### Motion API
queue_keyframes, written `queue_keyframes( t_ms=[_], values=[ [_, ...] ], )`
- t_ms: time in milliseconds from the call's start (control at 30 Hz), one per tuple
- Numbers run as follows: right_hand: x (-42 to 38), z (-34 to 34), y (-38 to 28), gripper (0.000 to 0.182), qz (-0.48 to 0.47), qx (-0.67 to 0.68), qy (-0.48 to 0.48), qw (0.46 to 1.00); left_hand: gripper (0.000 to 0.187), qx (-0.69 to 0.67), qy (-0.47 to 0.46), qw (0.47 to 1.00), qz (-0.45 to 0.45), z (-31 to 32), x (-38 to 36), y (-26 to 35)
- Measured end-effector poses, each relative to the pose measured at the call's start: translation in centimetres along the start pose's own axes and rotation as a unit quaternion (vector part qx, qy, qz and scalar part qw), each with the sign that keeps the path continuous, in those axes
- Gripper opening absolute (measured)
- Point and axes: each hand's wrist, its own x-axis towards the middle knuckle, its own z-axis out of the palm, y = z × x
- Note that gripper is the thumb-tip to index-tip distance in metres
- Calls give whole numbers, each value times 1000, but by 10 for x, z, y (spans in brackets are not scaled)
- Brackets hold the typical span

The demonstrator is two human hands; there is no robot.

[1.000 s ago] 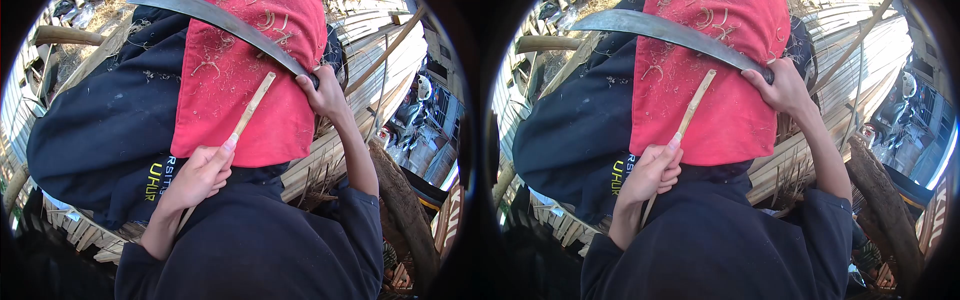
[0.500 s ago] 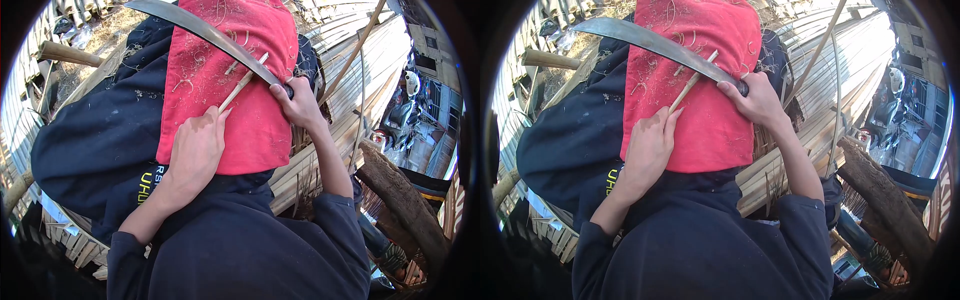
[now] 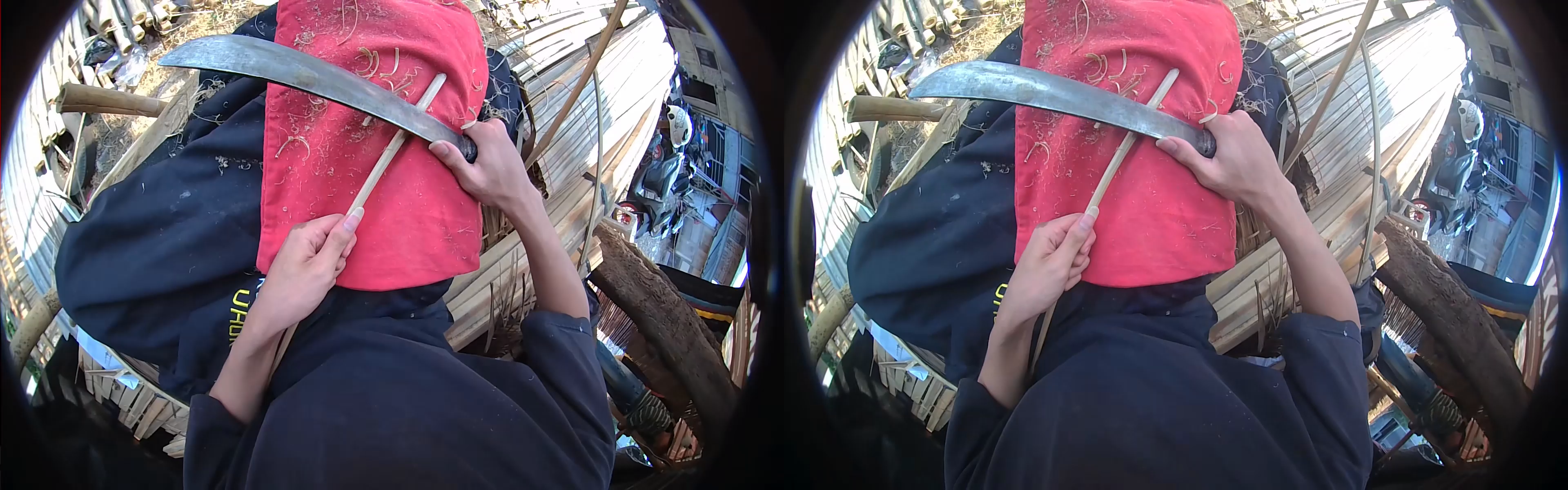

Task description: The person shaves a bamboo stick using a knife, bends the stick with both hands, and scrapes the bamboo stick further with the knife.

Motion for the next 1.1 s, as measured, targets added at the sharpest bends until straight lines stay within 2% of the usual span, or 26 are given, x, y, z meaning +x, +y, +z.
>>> queue_keyframes(
  t_ms=[33, 67, 167, 267, 367, 400, 500, 633, 667, 700, 733, 767, 833, 900, 967, 1033, 1100],
  values=[
    [2, -3, -5, 62, -3, 1, 4, 1000, 39, -10, -12, 1000, -6, 1, 3, 1],
    [0, -14, -14, 53, 46, -40, -68, 996, 40, -30, -36, 999, -21, 0, 4, 2],
    [7, -15, -16, 50, 56, 11, -99, 993, 41, -70, -82, 992, -61, -8, 4, 5],
    [7, -10, -13, 49, 73, -31, -109, 991, 43, -83, -109, 987, -80, -13, 5, 2],
    [7, -2, -6, 63, -34, -76, -20, 996, 44, -132, -154, 975, -92, -21, 1, -8],
    [8, -9, -14, 53, 46, -97, -116, 987, 44, -148, -161, 971, -93, -22, 0, -11],
    [10, -9, -16, 55, 58, -113, -151, 980, 44, -181, -171, 963, -105, -23, -9, -17],
    [7, -2, -21, 65, -72, -151, -47, 985, 44, -192, -138, 966, -107, -20, -25, -24],
    [6, -2, -23, 66, -72, -149, -22, 986, 45, -216, -159, 955, -126, -24, -35, -32],
    [7, 1, -11, 66, -17, -99, 10, 995, 45, -239, -179, 944, -144, -33, -52, -46],
    [11, -4, 0, 66, 16, -77, -3, 997, 45, -257, -199, 932, -163, -43, -71, -58],
    [9, -4, 5, 65, 54, -51, -15, 997, 46, -286, -143, 931, -177, -50, -97, -70],
    [7, 0, -14, 60, -11, -21, 24, 999, 46, -329, -129, 925, -139, -65, -119, -86],
    [7, -4, -23, 59, 1, -35, 4, 999, 46, -378, -158, 902, -136, -64, -118, -88],
    [5, -6, -21, 60, 15, -17, -3, 1000, 44, -415, -235, 871, -116, -62, -107, -87],
    [-1, -12, -20, 61, 61, -48, -21, 997, 41, -422, -266, 859, -118, -58, -96, -76],
    [-6, -24, -25, 63, 61, -3, -28, 998, 40, -418, -282, 857, -110, -53, -81, -68]
  ],
)
